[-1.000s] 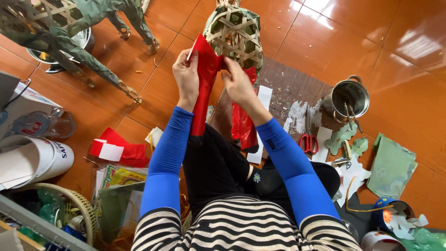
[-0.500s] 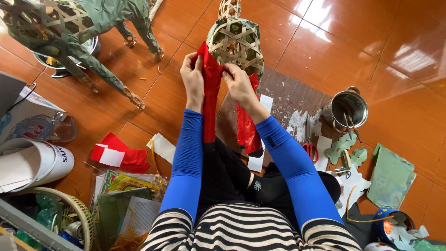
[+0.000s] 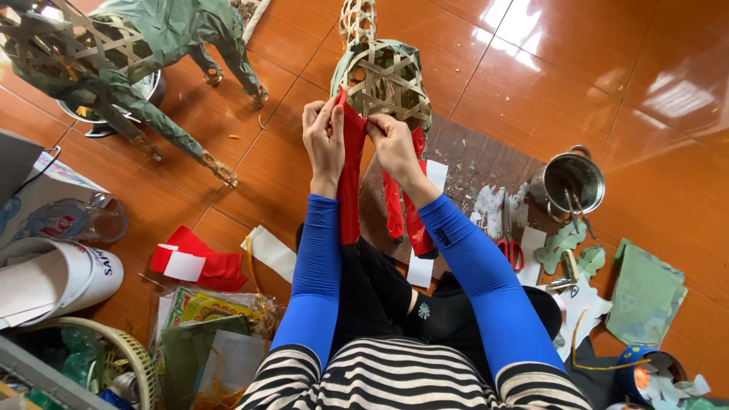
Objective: Decorating a giraffe-shaped frame by gluing red and white paper strips onto its legs.
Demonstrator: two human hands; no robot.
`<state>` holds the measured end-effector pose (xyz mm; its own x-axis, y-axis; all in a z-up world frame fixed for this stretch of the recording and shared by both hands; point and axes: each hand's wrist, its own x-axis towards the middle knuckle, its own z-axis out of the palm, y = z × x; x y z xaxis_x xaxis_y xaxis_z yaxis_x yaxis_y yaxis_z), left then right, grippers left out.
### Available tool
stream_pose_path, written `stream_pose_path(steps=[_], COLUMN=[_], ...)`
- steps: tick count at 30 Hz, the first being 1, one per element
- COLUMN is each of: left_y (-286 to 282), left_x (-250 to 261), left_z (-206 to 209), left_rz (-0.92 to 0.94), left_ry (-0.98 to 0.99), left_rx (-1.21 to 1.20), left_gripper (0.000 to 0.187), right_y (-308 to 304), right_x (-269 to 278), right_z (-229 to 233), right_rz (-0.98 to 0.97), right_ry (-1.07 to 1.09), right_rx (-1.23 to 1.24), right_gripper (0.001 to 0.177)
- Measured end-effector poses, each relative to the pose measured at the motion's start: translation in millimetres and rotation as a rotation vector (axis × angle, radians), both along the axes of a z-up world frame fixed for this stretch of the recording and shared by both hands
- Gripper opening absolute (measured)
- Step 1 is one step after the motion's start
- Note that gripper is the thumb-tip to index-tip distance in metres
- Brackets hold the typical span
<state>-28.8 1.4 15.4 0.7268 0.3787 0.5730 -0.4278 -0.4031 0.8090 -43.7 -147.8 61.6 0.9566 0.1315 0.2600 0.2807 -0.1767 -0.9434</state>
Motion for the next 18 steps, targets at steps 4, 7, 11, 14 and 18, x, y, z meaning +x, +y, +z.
stream_pose_path(steps=[4, 7, 11, 14, 18], left_y=[15.9, 27.1, 32.1, 42.7, 46.5], left_x=[23.8, 29.4, 18.8, -16.7, -132.9], left_z=[-20.3, -9.5, -2.1, -28.8, -1.6], left_rz=[-0.153, -0.435, -0.369, -0.326, -0.356], left_ry=[0.109, 0.168, -0.016, 0.129, 0.613], left_rx=[-0.194, -0.554, -0.460, -0.531, -0.205], left_gripper=[0.044, 0.036, 0.019, 0.038, 0.078], right_y=[9.4, 15.2, 20.6, 30.1, 27.3], right_x=[-5.7, -0.4, 23.5, 19.6, -2.0], right_z=[11.5, 7.9, -26.1, -20.6, 7.0], right_rz=[-0.002, -0.004, -0.006, 0.021, 0.016], right_ry=[0.034, 0.043, -0.014, -0.051, 0.083], right_rx=[0.001, -0.050, -0.144, -0.168, -0.207], right_gripper=[0.017, 0.013, 0.012, 0.010, 0.020])
